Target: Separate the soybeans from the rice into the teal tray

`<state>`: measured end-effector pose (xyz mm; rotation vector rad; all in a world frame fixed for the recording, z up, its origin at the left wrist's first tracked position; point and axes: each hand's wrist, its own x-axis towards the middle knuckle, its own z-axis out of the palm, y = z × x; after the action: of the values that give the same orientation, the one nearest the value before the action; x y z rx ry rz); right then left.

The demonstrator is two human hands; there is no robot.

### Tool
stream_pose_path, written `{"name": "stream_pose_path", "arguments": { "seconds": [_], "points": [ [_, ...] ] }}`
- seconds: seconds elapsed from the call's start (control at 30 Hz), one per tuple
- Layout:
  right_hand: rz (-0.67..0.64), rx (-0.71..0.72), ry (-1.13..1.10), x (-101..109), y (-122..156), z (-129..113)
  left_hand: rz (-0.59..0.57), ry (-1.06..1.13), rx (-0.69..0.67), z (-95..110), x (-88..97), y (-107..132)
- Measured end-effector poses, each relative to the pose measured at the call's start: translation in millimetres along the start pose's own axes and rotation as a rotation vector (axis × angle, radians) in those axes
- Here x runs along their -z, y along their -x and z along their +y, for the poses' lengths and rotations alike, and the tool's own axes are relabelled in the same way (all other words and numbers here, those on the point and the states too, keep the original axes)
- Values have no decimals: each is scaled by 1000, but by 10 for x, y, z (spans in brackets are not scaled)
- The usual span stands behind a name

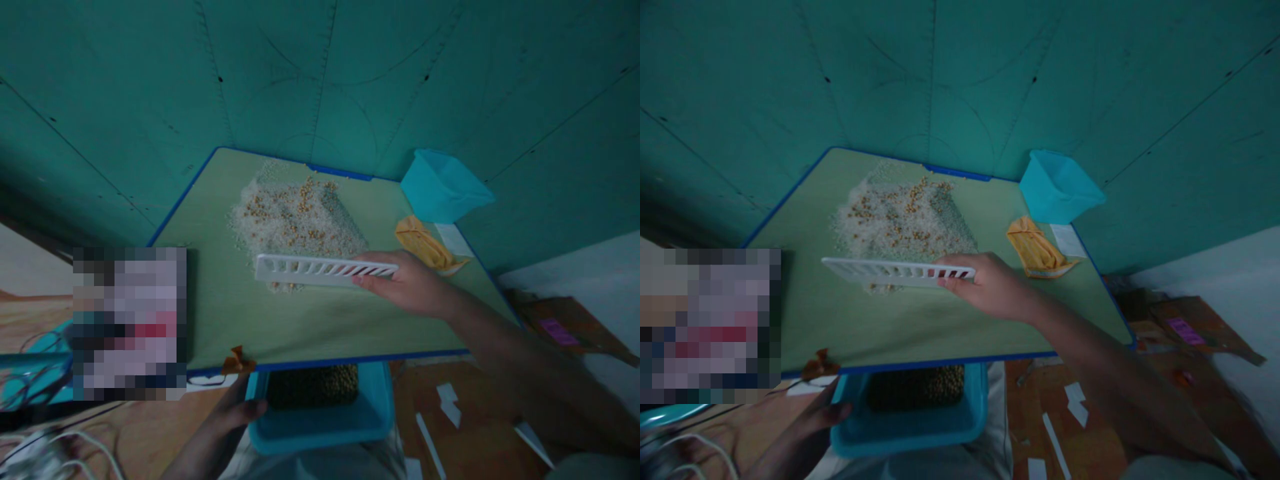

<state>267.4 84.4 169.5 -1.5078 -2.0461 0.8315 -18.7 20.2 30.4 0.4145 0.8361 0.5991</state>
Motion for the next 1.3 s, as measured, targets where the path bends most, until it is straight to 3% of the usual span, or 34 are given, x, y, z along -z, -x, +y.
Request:
{"name": "stream_pose_path", "arguments": {
  "seconds": [0.3, 0.63, 0.77, 1.07, 1.3],
  "points": [
    [132, -72, -79, 20, -31, 76, -16, 21, 5, -9, 7, 6],
    [-15, -11, -13, -9, 70, -80, 10, 11, 6, -15, 10, 5],
    [-55, -55, -55, -22, 153, -115, -12, 31, 20, -25, 40, -9],
    [44, -89, -150, -8, 200, 23, -18, 29, 38, -119, 202, -40],
    [-34, -137, -195, -43, 220, -11, -39, 4, 19, -105, 194, -22]
  ]
}}
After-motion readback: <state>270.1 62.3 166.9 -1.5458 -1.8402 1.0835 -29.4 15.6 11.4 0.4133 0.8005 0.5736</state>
